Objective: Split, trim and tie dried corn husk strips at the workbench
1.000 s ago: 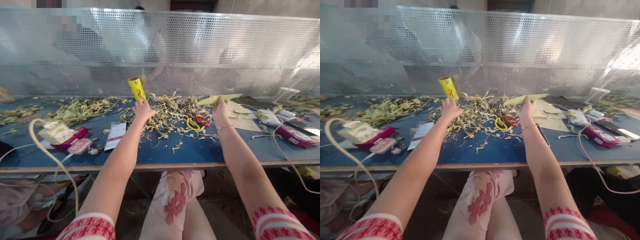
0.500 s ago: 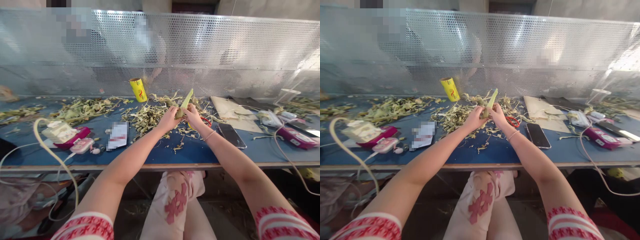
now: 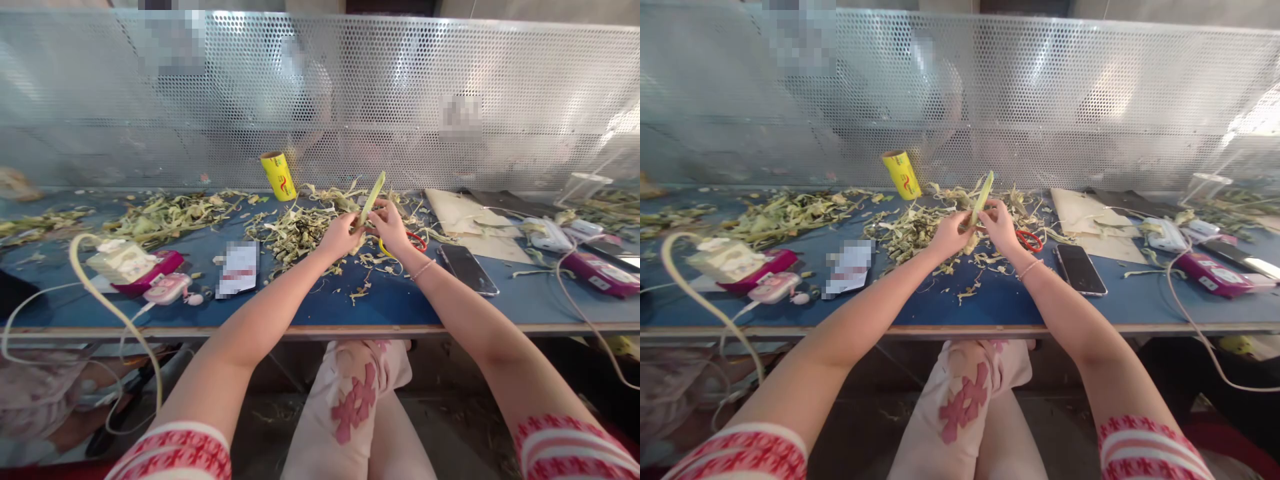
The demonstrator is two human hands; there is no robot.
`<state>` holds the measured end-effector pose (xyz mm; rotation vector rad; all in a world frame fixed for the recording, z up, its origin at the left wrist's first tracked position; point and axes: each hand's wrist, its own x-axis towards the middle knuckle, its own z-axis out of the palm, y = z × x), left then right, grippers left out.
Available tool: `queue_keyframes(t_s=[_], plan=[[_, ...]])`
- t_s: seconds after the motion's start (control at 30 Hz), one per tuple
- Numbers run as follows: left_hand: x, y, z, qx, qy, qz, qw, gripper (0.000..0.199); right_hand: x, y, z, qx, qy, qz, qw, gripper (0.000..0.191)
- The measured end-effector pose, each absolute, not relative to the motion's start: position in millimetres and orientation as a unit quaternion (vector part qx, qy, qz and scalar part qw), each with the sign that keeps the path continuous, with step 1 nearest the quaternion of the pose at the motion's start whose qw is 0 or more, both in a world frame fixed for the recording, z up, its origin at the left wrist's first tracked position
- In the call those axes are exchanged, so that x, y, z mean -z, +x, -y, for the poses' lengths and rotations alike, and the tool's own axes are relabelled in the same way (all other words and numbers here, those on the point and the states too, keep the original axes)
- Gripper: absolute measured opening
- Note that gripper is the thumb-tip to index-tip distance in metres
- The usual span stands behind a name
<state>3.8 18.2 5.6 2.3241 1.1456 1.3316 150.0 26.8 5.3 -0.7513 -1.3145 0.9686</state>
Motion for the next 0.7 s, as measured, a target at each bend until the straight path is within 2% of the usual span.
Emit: queue_keyframes(t_s=[0.1, 0.3, 0.4, 0.57, 0.7], plan=[[-5, 5, -18, -0.443, 0.799, -0.399, 0.079, 0.037, -5, 150, -26, -0.372, -0.349, 0.582, 0.634, 0.038], [-5, 5, -18, -0.430, 0.818, -0.381, 0.036, 0.032, -6, 153, -27, -0.292, -0.359, 0.638, 0.616, 0.021], [-6, 5, -18, -0.429, 0.820, -0.376, 0.041, 0.031, -6, 156, -28, -0.282, -0.359, 0.645, 0.613, 0.021], [-7, 6, -16, -0.416, 0.819, -0.390, 0.060, 0.036, -3, 160, -32, -0.229, -0.376, 0.672, 0.596, 0.011], [-6, 7, -19, -0.433, 0.779, -0.437, 0.125, 0.029, -1, 160, -39, -0.281, -0.387, 0.641, 0.601, 0.016]])
